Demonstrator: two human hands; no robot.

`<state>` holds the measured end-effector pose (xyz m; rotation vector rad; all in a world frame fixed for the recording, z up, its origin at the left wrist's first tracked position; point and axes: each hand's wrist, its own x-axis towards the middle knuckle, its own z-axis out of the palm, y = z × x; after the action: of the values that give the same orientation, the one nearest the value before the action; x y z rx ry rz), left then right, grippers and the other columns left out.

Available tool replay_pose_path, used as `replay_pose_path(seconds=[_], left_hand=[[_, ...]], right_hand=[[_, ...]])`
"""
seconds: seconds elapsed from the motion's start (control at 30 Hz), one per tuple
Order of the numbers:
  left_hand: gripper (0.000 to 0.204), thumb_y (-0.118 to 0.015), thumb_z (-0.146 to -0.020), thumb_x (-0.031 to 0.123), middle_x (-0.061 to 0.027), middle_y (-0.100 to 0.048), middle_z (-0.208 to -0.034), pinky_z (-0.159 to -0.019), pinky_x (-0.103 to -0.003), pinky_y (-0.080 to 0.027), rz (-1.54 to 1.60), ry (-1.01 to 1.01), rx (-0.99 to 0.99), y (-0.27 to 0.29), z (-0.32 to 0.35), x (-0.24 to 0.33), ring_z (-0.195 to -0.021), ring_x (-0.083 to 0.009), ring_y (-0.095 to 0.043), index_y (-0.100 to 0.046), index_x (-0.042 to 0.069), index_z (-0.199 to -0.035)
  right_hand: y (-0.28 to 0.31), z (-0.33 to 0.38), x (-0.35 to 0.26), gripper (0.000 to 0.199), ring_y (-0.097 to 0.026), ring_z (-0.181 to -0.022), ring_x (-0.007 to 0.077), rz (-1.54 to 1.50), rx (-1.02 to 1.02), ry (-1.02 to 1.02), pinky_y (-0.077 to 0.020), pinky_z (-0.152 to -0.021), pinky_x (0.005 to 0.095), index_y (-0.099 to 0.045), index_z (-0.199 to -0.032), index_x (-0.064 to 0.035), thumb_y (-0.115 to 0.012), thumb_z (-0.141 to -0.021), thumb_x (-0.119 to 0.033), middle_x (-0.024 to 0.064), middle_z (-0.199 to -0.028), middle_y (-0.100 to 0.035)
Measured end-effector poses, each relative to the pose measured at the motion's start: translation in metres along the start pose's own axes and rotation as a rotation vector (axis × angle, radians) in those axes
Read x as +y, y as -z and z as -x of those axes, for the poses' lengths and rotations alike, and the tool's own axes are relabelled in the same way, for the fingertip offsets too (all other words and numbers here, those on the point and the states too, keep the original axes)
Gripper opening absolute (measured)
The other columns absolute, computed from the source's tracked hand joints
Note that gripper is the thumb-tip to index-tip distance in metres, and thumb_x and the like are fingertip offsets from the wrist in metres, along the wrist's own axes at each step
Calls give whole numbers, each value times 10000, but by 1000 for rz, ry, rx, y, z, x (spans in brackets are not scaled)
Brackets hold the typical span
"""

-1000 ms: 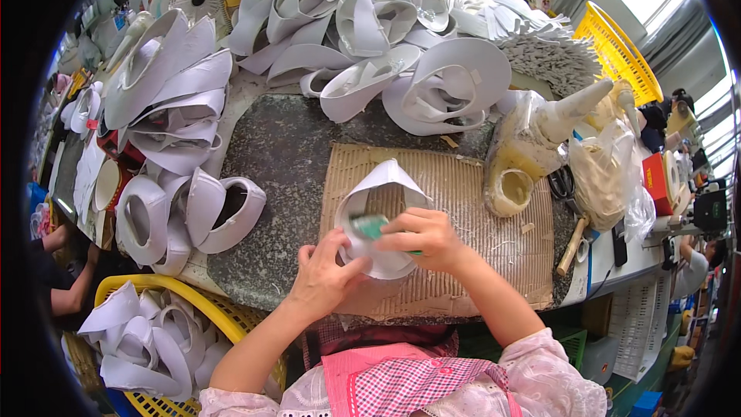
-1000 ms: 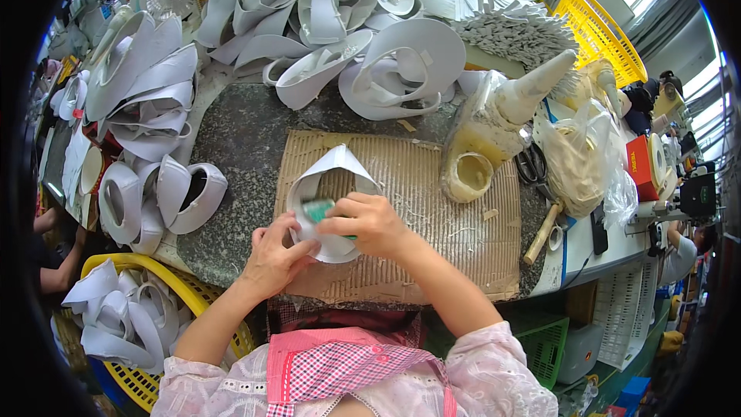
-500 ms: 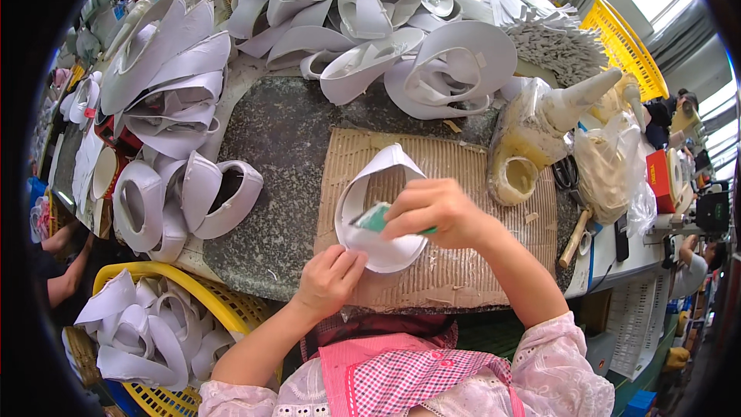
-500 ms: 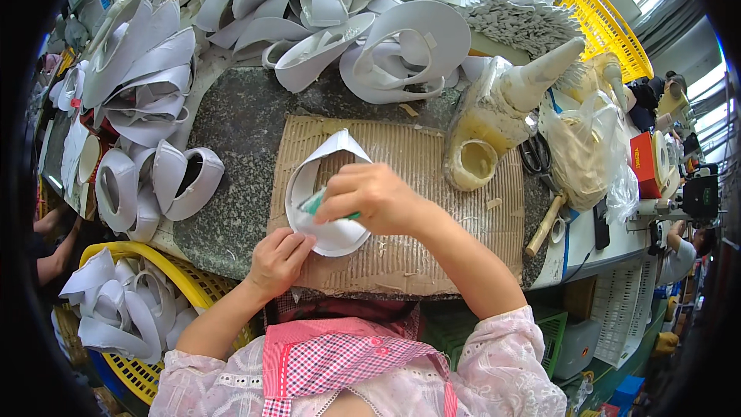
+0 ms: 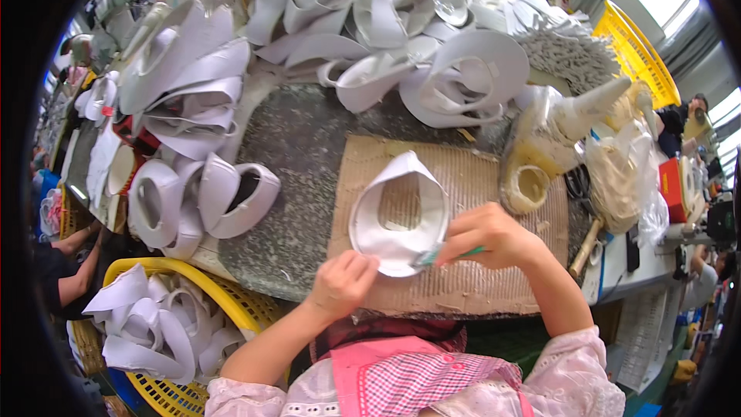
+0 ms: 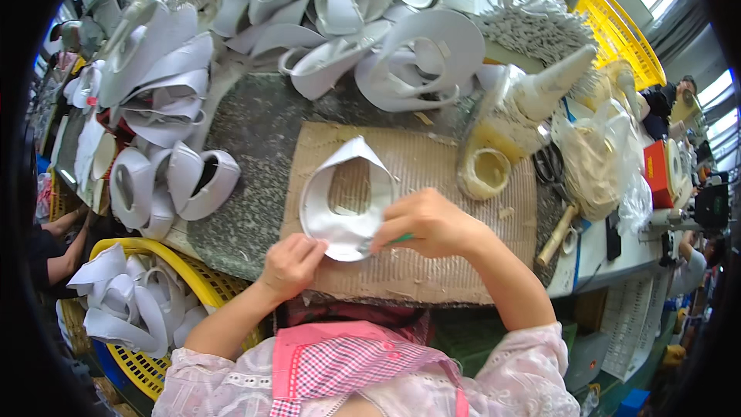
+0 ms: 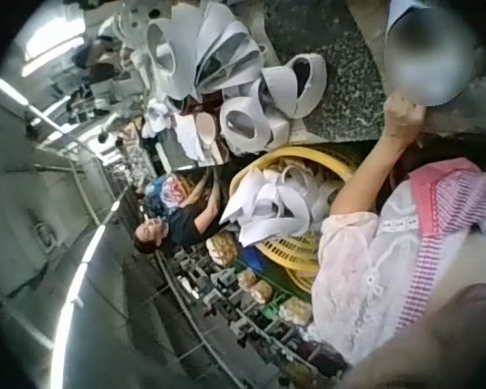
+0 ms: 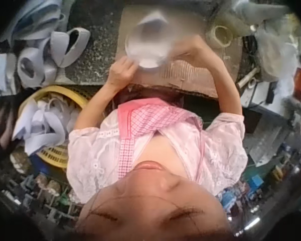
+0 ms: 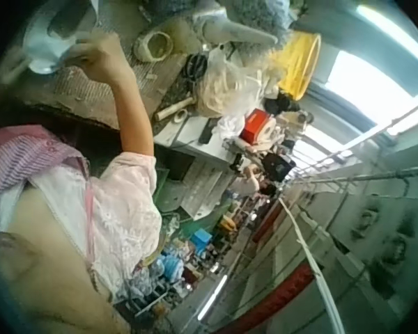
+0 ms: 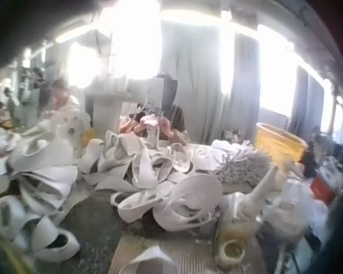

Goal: The person applies adhesive to shoe parts by dipping an applicator into a glue container, spreading glue along the surfaces of the shoe uppers, and setting the glued pieces aside.

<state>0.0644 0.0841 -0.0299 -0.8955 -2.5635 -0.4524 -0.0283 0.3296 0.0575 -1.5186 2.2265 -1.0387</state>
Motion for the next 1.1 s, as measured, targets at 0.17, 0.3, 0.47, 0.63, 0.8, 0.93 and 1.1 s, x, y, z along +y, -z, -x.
replay_pose_path(seconds=[0.17, 0.3, 0.47, 0.63, 0.8, 0.93, 1.1], left_hand=[[201, -526, -690, 104, -79, -580, -933, -665, -306, -486, 47, -17, 96, 6, 7, -2, -877, -236, -554, -582, 32, -870], [185, -573, -696, 66, -90, -621, -877, -648, -314, -488, 252, 89, 139, -4, -11, -7, -780, -230, -607, -618, 33, -873], [126, -587, -788, 118, -100, -629, -744, -608, -263, -461, 761, 633, 124, 24, -40, -24, -670, -170, -610, -620, 31, -873], [126, -577, -807, 123, -45, -615, -708, -575, -236, -437, 709, 604, 303, 54, -72, -51, -630, -90, -554, -611, 7, -842], [145, -563, -837, 151, 2, -580, -686, -519, -190, -424, 925, 703, 561, 126, -104, -91, -590, -51, -523, -599, 14, -867], [121, -565, -831, 150, 11, -575, -688, -527, -210, -468, 824, 577, 561, 171, -117, -106, -590, -49, -531, -603, 36, -850], [90, -562, -828, 155, 20, -558, -693, -546, -208, -467, 985, 616, 940, 237, -133, -164, -588, -65, -543, -590, 70, -829]], right_hand=[[-50, 63, 17, 132, -553, -565, 193, -1084, 937, -14, -453, -518, 302, -560, -621, -34, -679, -679, -41, 121, -646, -587], [-128, 121, 40, 133, -538, -594, 202, -1236, 849, -152, -445, -520, 317, -485, -812, -61, -597, -740, -63, 75, -677, -540], [-116, 117, 26, 100, -549, -585, 165, -1224, 713, -292, -445, -513, 268, -575, -876, -6, -579, -792, -59, 99, -770, -586], [-116, 112, 30, 132, -524, -526, 149, -1156, 831, -214, -420, -458, 251, -587, -890, -1, -601, -761, -30, 108, -744, -585], [-116, 114, 42, 133, -541, -613, 164, -1228, 783, -265, -436, -516, 270, -559, -908, -4, -569, -778, -31, 105, -794, -574], [-114, 114, 35, 129, -541, -639, 172, -1270, 809, -264, -439, -547, 273, -545, -915, -9, -542, -787, -21, 102, -803, -566], [-114, 118, 38, 118, -546, -652, 187, -1271, 763, -184, -446, -571, 274, -543, -912, -11, -533, -795, -23, 101, -796, -561]])
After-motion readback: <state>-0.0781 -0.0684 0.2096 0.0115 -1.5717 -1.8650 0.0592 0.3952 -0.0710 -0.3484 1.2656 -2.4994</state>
